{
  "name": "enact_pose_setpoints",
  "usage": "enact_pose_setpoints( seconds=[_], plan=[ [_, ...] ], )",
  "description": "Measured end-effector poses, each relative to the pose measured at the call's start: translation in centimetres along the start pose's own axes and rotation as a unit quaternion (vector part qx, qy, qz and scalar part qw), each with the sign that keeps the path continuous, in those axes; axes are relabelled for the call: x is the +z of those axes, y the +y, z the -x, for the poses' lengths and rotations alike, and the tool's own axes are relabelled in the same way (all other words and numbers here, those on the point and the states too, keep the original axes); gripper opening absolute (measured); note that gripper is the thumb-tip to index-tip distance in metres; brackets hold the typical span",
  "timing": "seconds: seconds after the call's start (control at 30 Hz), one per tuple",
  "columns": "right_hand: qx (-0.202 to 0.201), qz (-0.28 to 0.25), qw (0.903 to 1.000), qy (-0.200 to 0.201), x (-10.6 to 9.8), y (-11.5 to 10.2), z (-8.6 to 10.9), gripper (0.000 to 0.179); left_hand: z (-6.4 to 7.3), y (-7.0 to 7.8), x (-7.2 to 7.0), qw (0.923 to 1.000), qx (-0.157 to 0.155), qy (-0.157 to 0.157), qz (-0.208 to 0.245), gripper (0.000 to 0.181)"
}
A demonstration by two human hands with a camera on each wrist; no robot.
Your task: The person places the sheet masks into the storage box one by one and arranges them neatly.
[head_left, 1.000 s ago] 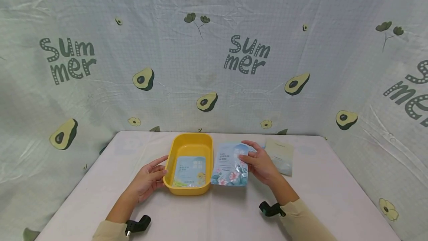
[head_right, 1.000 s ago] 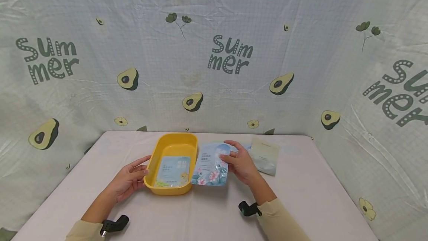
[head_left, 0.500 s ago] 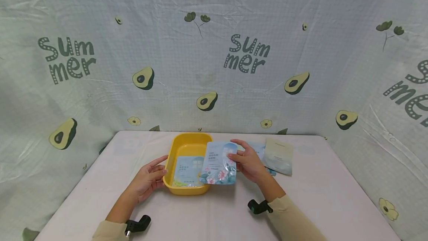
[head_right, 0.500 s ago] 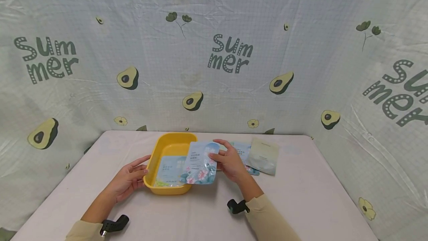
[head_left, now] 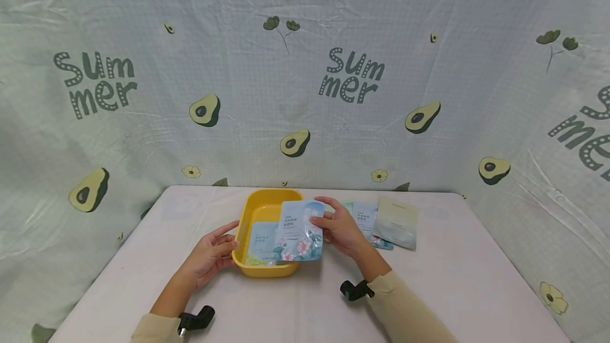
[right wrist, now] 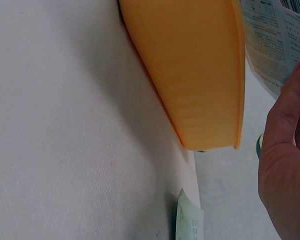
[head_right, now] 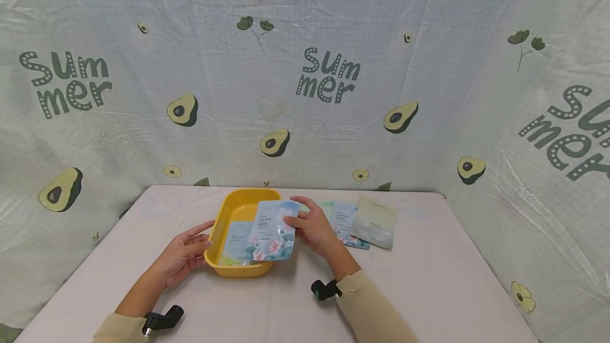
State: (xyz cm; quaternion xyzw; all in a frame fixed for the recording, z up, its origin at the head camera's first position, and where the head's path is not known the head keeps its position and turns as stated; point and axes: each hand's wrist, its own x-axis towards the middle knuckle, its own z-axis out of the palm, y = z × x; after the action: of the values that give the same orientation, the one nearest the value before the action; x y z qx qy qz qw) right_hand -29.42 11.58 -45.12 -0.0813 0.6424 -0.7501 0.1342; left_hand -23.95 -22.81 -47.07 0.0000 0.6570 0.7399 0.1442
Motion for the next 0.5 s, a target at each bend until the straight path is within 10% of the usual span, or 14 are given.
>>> enact_pose_setpoints(
  seconds=[0.5],
  plan=[
    [0.012,0.016,0.9993,-0.032,1.7,-0.1,-1.6,0.069,-0.3,0.1,0.2,1.0000,-0.004,0.003,-0.001,0.072]
  ],
)
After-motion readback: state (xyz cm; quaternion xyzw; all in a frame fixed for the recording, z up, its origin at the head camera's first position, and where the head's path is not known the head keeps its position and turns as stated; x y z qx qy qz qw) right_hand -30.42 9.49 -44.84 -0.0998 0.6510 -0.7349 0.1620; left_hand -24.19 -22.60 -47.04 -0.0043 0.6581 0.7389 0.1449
